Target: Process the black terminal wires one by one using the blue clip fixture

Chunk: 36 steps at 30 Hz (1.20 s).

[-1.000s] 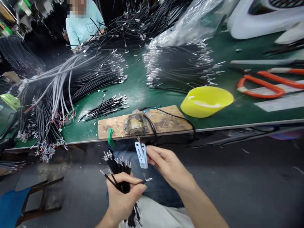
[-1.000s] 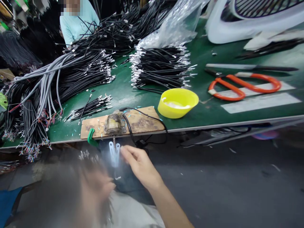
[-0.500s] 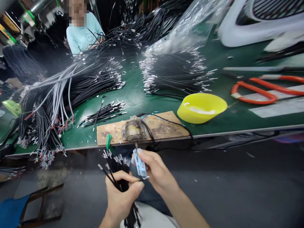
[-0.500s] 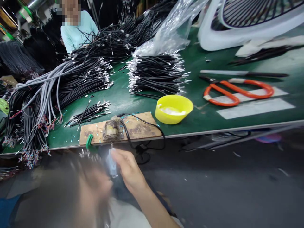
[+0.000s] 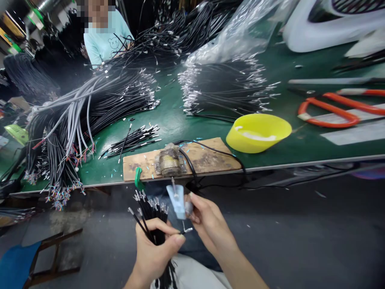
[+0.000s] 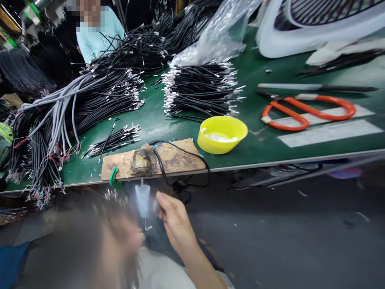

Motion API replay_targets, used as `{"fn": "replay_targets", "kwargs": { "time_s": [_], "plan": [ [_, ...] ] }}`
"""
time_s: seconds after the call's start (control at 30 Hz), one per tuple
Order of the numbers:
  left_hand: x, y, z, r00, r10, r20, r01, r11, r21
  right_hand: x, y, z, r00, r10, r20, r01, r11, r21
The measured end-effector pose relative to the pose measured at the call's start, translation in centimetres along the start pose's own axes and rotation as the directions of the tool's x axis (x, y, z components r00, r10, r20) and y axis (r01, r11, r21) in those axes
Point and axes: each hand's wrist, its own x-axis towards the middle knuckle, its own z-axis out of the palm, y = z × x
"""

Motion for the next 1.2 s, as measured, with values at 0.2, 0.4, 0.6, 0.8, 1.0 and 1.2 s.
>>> {"fn": "replay_targets", "kwargs": {
  "time_s": [0.2,0.4,0.6,0.8,1.0,1.2],
  "plan": [
    [-0.9,0.2,-0.2,0.997,-0.016,0.078,0.006,0.992,0.125,-1.6,1.2,-2.2,0.974,-0.218,0.058,0.225,0.936,-0.271],
    [-2.3,-1.8,0.7,0.989,0.003,0.15,-0.052,0.943,0.327,-3.5,0.8,-1.7,0.781,-0.437,0.447,0.614,0.669,-0.419],
    [-2.5,-1.8,1.0,0.996,0.025,0.091,-0.048,0.964,0.261,-3.7,0.7,-1.4,0.715,-0.495,0.493,0.696,0.57,-0.437],
    [-3.0,-2.4,0.6,0.984,-0.019,-0.176,0.031,0.997,0.065,-4.1,0.7,-1.6,0.696,-0.53,0.484,0.712,0.594,-0.374],
    [-3.4,-3.5,0.8,0.962,-0.082,-0.262,0.097,0.994,0.044,-4.3,1.2,-1.5,0.725,-0.58,0.372,0.689,0.609,-0.393],
    [-3.1,-1.9,1.1,0.956,-0.033,-0.291,0.029,0.999,-0.02,-4.1,1.4,-1.2,0.727,-0.587,0.356,0.686,0.586,-0.432]
  ]
}}
